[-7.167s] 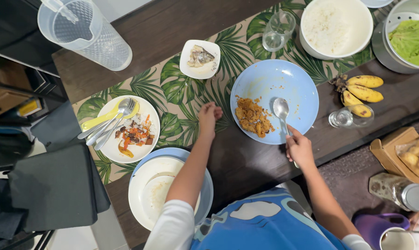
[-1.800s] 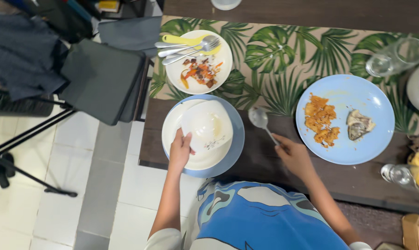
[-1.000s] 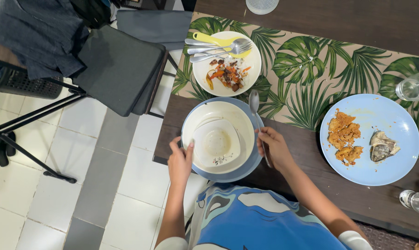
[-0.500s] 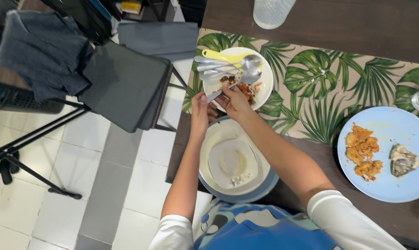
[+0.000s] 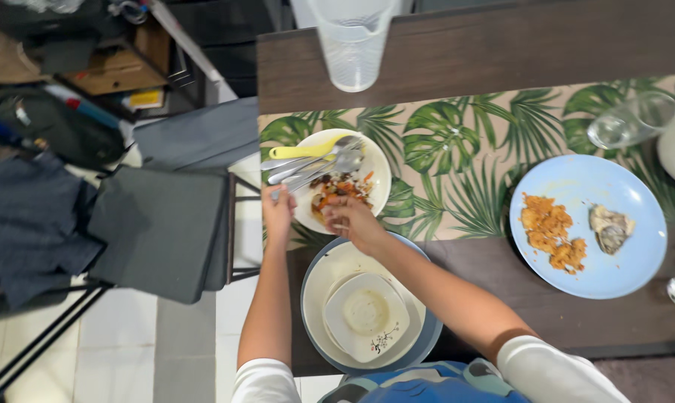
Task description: The person clears leftover food from several small plates and bowls onto a larger plate using a spoon and fork. They then stack the empty dishes and move a pitcher on the table.
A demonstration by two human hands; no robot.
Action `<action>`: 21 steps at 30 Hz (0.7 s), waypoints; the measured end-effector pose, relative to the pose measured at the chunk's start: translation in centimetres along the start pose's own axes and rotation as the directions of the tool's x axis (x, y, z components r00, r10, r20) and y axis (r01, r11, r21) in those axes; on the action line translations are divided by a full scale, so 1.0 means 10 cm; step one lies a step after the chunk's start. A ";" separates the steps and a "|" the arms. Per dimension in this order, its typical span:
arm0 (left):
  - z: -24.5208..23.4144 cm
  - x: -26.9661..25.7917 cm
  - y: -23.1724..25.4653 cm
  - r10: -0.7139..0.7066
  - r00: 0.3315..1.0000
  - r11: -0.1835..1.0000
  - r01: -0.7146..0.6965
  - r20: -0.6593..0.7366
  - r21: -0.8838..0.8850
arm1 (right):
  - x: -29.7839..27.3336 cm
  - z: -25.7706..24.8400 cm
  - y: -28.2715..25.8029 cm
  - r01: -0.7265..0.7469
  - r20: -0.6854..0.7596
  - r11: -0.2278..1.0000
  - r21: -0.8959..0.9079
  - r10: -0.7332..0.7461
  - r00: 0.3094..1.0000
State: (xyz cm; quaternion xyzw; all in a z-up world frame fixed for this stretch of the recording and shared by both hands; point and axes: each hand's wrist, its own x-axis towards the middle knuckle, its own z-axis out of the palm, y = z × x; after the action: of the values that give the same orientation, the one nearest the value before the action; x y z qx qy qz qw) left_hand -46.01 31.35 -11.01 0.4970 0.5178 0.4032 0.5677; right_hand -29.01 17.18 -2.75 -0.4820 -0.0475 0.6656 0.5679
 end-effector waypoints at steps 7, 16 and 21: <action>-0.02 -0.08 0.25 0.226 0.971 0.746 -0.121 -0.078 0.655 | -0.99 -0.44 0.09 0.008 -0.021 0.987 -0.158 -0.012 1.000; 0.05 -0.53 0.93 0.131 0.978 0.688 0.029 -0.164 0.725 | -1.47 -0.73 0.12 0.130 -0.021 0.960 -0.247 -0.139 0.990; 0.32 -0.63 0.92 0.707 0.681 0.434 -0.631 0.191 0.643 | -1.53 -0.87 0.15 0.160 -0.036 0.947 -0.278 -0.177 0.984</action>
State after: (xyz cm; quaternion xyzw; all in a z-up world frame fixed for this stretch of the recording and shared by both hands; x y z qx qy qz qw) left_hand -43.22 26.44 -0.84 0.8052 0.4142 0.4083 0.1159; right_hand -25.64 0.21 0.68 -0.5699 -0.1627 0.5869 0.5517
